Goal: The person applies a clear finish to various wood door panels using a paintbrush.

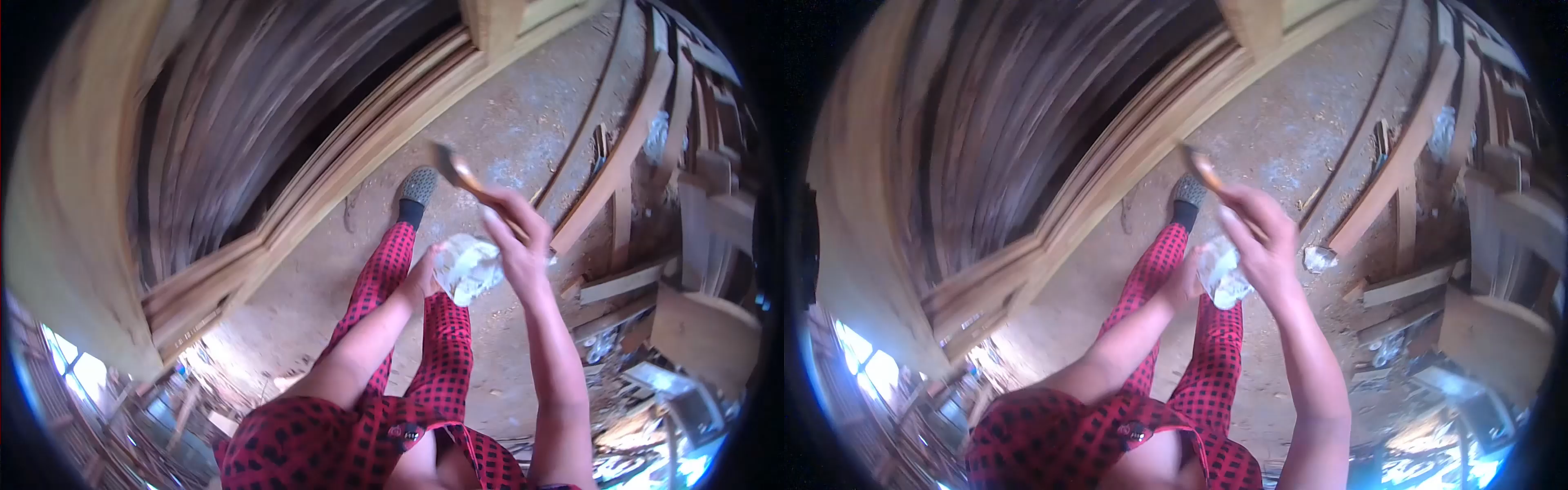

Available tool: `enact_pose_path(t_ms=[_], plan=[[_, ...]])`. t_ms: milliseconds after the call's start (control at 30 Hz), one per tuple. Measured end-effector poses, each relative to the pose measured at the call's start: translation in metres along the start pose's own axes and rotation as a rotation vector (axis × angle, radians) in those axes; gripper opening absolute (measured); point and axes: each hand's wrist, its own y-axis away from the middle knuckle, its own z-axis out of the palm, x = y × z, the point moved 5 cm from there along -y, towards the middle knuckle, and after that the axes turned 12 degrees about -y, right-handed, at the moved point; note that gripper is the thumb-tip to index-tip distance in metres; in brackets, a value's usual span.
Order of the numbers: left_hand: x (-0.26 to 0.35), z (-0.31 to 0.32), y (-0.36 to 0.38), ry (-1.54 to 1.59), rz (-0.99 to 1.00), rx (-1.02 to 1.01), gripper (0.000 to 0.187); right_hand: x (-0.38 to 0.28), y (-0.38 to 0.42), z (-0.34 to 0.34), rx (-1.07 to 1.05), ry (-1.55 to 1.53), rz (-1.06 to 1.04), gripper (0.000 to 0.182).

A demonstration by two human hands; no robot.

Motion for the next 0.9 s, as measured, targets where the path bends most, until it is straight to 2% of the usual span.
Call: enact_pose_path(t_ms=[33,100,133,267,367,500,700,767,800,900], plan=[[0.005,-0.002,0.000,0.076,0.078,-0.066,0.059,-0.009,0.019,-0.011,0.037,-0.012,0.046,0.022],[0.012,-0.007,0.014,0.153,0.058,0.043,0.068,-0.025,0.056,-0.026,0.027,0.124,0.027,0.017],[0.023,0.003,0.028,0.102,0.093,0.179,0.073,-0.030,0.072,-0.028,0.029,0.120,0.065,0.015],[0.025,0.001,0.039,0.215,0.114,0.030,0.072,-0.006,0.111,-0.028,0.023,0.212,0.134,0.014],[0.026,0.025,0.060,0.176,0.113,0.050,0.070,0.009,0.119,-0.012,-0.009,0.294,0.189,0.015],[0.025,0.048,0.096,0.090,0.197,0.065,0.061,-0.003,0.128,0.013,-0.115,0.420,0.118,0.015],[0.011,0.028,0.144,0.184,0.276,0.007,0.059,-0.034,0.156,0.044,-0.363,0.596,0.004,0.018],[0.013,0.015,0.160,0.255,0.360,0.036,0.063,-0.029,0.163,0.037,-0.302,0.149,0.221,0.019],[0.012,-0.001,0.161,0.281,0.383,-0.018,0.067,-0.051,0.161,0.039,-0.250,0.087,0.298,0.018],[0.008,-0.034,0.175,0.371,0.445,-0.087,0.071,-0.056,0.141,0.023,-0.057,-0.043,0.218,0.017]])
